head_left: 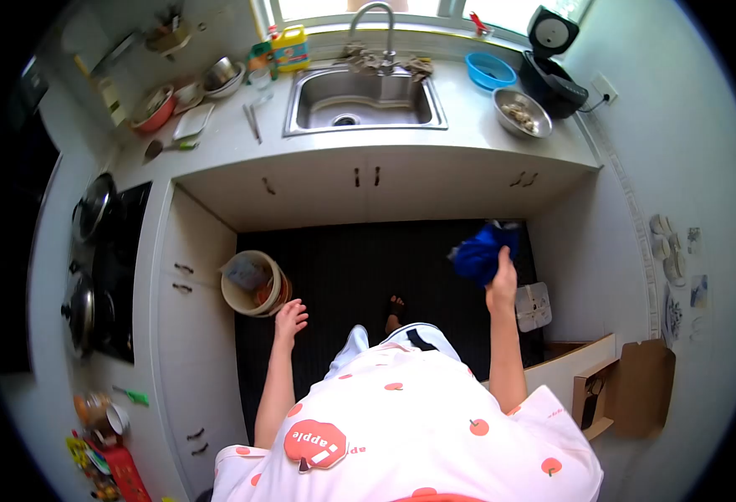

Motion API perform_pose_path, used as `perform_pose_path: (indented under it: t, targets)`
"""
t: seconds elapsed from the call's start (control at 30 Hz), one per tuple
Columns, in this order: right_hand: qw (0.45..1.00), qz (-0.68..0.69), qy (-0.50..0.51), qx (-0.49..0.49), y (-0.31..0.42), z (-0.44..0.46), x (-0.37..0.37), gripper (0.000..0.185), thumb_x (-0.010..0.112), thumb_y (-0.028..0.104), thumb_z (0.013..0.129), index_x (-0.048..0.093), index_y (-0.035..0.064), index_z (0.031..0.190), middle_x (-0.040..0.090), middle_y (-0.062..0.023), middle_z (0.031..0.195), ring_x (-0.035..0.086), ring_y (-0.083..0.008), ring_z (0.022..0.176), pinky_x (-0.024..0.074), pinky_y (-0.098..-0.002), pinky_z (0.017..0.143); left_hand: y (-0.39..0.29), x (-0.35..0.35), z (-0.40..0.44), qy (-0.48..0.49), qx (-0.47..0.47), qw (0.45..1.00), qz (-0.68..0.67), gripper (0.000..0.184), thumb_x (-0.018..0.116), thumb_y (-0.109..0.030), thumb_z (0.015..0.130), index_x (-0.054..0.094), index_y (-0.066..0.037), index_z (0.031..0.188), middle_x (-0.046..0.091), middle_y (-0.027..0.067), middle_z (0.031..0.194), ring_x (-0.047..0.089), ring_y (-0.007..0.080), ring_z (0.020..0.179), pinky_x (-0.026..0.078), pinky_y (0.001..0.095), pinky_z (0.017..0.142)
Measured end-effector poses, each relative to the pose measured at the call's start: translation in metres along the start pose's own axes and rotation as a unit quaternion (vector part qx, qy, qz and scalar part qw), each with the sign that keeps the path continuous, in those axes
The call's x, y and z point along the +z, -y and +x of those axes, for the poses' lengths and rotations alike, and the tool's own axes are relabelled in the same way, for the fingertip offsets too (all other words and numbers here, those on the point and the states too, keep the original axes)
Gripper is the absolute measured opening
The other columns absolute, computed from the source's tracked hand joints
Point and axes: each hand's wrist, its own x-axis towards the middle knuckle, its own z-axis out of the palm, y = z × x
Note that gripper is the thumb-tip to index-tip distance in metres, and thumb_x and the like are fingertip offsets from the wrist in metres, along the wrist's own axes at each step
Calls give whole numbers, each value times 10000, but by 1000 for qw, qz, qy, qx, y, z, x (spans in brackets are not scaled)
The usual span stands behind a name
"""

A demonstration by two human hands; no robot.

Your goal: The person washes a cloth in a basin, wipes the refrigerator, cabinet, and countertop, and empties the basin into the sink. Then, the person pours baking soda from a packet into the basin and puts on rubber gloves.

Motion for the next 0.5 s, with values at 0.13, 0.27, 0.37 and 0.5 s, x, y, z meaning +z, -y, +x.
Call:
perform_pose_path:
  t: [0.13, 0.27, 0.37, 0.5]
  targets:
    - [986, -128, 107, 4, 11, 58, 96, 502, 467, 468, 954, 570, 2, 1110, 618, -42, 977, 580, -109, 849, 454, -248, 763, -101, 131, 15, 165, 21, 986, 20, 448, 512, -314, 953, 441, -95, 1338, 551, 113, 1231, 586, 218, 1029, 525, 376, 816]
    - [962, -150, 228, -13, 6, 86, 169, 528, 443, 457, 968, 546, -22, 1166, 614, -53, 1003, 547, -109, 893, 446, -257, 835, -184, 226, 44, 377, -39, 911, -163, 561, 500, -444, 937, 386, -122, 1381, 497, 110, 1313, 473, 304, 1207, 454, 527, 937]
    - [949, -168, 266, -18, 44, 78, 199, 519, 463, 437, 961, 504, 4, 1245, 622, -92, 1018, 567, -156, 912, 450, -283, 853, -238, 257, 77, 476, -66, 854, -198, 485, 471, -451, 930, 467, -151, 1311, 520, 52, 1304, 477, 254, 1209, 411, 523, 990]
    - [956, -278, 62, -77, 39, 86, 137, 492, 528, 391, 925, 513, 40, 1269, 613, -182, 1125, 608, -282, 1020, 473, -345, 869, -255, 314, 115, 357, -193, 904, -134, 409, 534, -306, 885, 521, -58, 1210, 574, 121, 1204, 528, 269, 1132, 411, 462, 1011]
